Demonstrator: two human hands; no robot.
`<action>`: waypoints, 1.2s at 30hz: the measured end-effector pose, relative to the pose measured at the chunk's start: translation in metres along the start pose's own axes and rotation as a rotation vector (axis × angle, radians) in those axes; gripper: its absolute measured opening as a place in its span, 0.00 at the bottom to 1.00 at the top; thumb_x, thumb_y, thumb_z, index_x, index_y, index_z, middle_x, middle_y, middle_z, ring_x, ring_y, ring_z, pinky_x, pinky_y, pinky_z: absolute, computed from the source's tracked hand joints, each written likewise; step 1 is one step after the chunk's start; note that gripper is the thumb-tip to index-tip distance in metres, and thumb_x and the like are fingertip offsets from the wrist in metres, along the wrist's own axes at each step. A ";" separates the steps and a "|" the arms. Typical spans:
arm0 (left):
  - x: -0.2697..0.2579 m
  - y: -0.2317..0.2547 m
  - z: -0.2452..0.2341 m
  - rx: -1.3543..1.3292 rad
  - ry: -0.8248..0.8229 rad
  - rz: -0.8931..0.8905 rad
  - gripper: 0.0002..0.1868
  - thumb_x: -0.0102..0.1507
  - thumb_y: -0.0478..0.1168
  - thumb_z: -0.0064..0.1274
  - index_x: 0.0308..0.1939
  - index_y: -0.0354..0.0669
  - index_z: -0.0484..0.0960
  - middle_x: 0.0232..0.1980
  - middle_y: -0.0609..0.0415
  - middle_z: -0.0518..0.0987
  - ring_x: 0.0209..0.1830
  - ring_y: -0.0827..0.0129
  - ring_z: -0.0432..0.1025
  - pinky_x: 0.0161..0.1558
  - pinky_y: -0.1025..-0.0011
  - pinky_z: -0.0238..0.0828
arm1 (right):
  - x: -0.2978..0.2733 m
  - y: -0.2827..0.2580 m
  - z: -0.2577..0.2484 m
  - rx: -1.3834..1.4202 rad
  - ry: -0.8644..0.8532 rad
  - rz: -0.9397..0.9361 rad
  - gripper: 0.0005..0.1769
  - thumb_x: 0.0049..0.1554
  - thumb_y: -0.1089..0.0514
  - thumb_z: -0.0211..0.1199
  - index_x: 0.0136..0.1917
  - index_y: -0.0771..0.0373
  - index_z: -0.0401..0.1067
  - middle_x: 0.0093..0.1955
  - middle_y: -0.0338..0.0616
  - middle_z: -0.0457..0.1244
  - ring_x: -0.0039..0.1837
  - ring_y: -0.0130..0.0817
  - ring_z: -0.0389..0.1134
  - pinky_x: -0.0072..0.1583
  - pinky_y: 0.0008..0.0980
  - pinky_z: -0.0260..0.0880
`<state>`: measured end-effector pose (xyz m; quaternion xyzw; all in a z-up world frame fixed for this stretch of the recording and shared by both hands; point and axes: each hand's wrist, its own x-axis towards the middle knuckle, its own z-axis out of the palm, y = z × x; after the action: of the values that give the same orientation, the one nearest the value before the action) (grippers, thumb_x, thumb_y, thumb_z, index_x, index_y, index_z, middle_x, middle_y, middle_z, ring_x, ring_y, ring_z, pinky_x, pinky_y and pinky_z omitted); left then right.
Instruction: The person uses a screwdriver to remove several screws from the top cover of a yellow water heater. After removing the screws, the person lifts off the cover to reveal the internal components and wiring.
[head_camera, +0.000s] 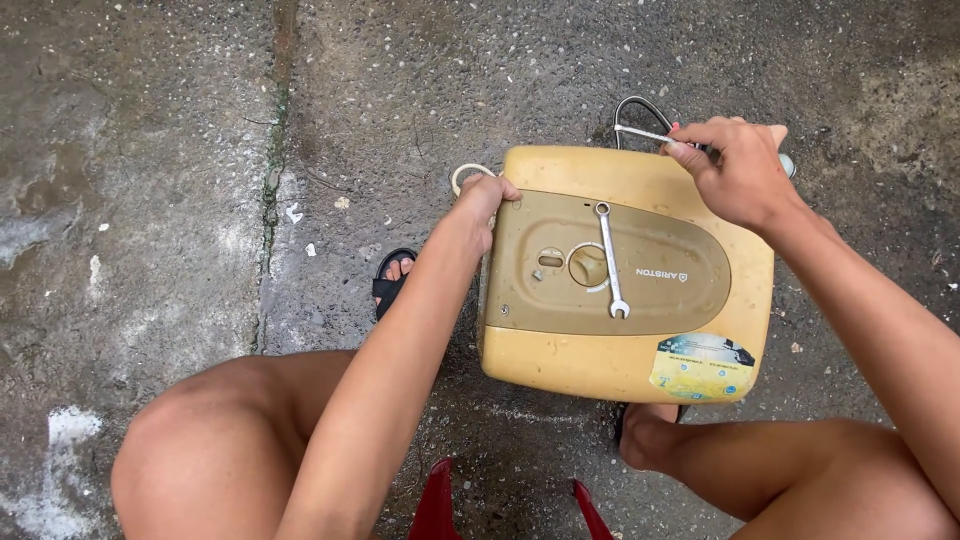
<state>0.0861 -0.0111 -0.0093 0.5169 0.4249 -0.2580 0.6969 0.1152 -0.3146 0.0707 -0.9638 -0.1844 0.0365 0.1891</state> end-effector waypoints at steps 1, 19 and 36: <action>-0.008 0.001 -0.002 0.001 -0.001 0.000 0.24 0.48 0.30 0.49 0.48 0.52 0.67 0.41 0.47 0.74 0.36 0.59 0.70 0.33 0.53 0.73 | -0.001 0.001 0.001 0.000 0.000 0.001 0.11 0.68 0.51 0.61 0.55 0.54 0.81 0.58 0.43 0.71 0.55 0.44 0.68 0.54 0.46 0.43; -0.056 0.001 -0.026 0.409 -0.091 0.437 0.55 0.55 0.42 0.53 0.77 0.87 0.38 0.86 0.44 0.26 0.83 0.50 0.11 0.72 0.47 -0.03 | -0.007 0.005 0.001 -0.014 -0.044 0.015 0.11 0.69 0.50 0.59 0.57 0.52 0.81 0.55 0.44 0.71 0.56 0.46 0.66 0.58 0.46 0.44; -0.014 0.010 0.008 0.011 0.136 0.117 0.58 0.49 0.24 0.45 0.78 0.85 0.57 0.69 0.43 0.53 0.65 0.57 0.66 0.65 0.60 0.65 | -0.004 0.001 -0.005 0.049 -0.027 0.030 0.11 0.68 0.53 0.60 0.54 0.58 0.81 0.53 0.46 0.71 0.55 0.45 0.68 0.60 0.46 0.54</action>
<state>0.0900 -0.0159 0.0084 0.5610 0.4390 -0.1835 0.6774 0.1123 -0.3184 0.0746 -0.9609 -0.1718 0.0570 0.2096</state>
